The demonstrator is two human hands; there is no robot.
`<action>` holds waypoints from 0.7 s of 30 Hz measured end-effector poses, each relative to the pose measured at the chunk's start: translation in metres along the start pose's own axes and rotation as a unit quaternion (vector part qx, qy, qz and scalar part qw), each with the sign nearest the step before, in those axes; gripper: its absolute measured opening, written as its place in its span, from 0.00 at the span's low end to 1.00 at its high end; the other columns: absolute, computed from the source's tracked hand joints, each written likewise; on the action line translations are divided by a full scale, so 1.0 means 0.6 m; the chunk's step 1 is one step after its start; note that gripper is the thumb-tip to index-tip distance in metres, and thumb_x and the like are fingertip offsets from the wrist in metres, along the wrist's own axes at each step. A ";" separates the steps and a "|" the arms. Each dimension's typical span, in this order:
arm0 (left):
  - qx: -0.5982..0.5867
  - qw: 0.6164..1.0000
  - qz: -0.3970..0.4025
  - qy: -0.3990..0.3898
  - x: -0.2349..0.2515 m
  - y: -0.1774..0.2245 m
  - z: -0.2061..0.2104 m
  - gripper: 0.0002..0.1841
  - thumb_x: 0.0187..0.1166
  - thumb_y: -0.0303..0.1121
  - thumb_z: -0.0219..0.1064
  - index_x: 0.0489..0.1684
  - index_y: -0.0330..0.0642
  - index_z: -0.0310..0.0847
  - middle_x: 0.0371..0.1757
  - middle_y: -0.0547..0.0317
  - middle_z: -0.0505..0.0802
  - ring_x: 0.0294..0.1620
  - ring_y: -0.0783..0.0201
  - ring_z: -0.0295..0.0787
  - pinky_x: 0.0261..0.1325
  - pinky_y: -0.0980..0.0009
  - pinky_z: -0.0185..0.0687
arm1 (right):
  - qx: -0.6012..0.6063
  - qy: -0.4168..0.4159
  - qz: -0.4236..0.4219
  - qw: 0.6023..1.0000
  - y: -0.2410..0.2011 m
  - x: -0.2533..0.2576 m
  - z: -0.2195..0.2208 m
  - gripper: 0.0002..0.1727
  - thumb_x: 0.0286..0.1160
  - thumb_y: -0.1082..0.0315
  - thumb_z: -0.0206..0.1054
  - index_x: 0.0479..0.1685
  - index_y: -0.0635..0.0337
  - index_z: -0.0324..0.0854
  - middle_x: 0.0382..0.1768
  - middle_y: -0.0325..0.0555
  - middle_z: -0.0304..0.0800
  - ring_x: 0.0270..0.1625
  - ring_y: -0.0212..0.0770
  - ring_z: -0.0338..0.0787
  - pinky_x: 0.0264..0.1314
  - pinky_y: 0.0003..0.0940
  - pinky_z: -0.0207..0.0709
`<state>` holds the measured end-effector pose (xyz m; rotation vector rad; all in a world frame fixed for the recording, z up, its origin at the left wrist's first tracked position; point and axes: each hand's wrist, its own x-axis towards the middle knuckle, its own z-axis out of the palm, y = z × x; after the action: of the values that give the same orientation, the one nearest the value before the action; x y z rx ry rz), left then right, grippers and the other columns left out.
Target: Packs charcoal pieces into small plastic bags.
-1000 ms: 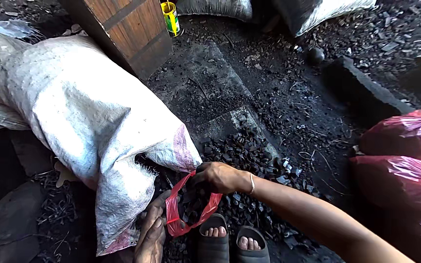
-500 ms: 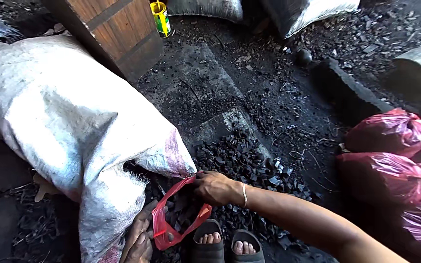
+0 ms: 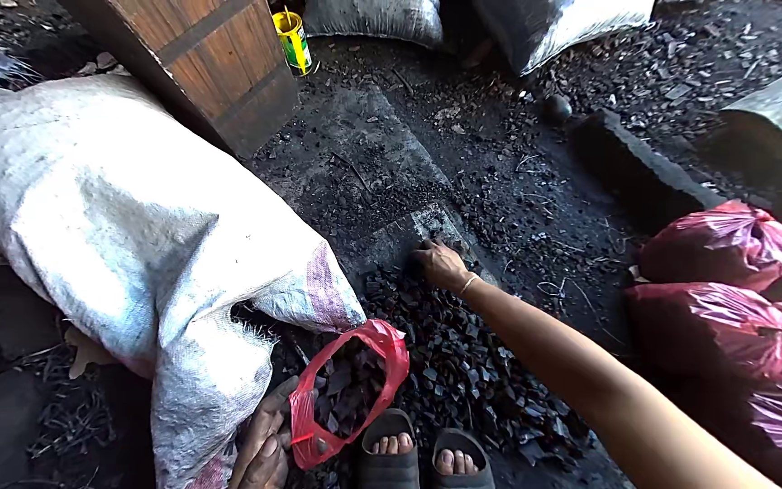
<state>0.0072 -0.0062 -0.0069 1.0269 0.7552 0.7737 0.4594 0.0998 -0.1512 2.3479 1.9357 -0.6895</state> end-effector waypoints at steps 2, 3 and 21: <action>0.000 1.000 0.000 0.004 -0.005 0.000 0.001 0.36 0.85 0.54 0.58 0.87 0.42 0.61 0.76 0.42 0.80 0.70 0.49 0.83 0.69 0.52 0.82 | 0.021 0.005 -0.003 1.000 0.002 -0.002 -0.006 0.14 0.73 0.60 0.71 0.57 0.42 0.91 0.65 0.51 0.88 0.70 0.59 0.84 0.63 0.64 0.83; -0.002 1.000 -0.001 0.006 -0.008 0.001 0.001 0.36 0.85 0.54 0.58 0.87 0.42 0.60 0.76 0.41 0.80 0.70 0.48 0.83 0.68 0.52 0.83 | 0.045 0.014 -0.001 0.999 0.005 -0.004 -0.011 0.12 0.72 0.60 0.73 0.53 0.44 0.93 0.61 0.51 0.90 0.67 0.58 0.86 0.63 0.65 0.83; 0.086 0.994 0.017 -0.066 -0.012 -0.003 0.021 0.45 0.82 0.62 0.58 0.92 0.41 0.51 0.80 0.44 0.76 0.74 0.50 0.78 0.71 0.54 0.81 | 0.391 -0.067 -0.482 0.781 -0.239 -0.188 -0.112 0.07 0.71 0.66 0.78 0.44 0.55 0.94 0.47 0.40 0.95 0.53 0.36 0.92 0.63 0.40 0.88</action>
<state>0.0143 -0.0185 -0.0032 1.2368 0.7017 0.6706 0.3314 0.0475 -0.0148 1.1464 3.1316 -1.9389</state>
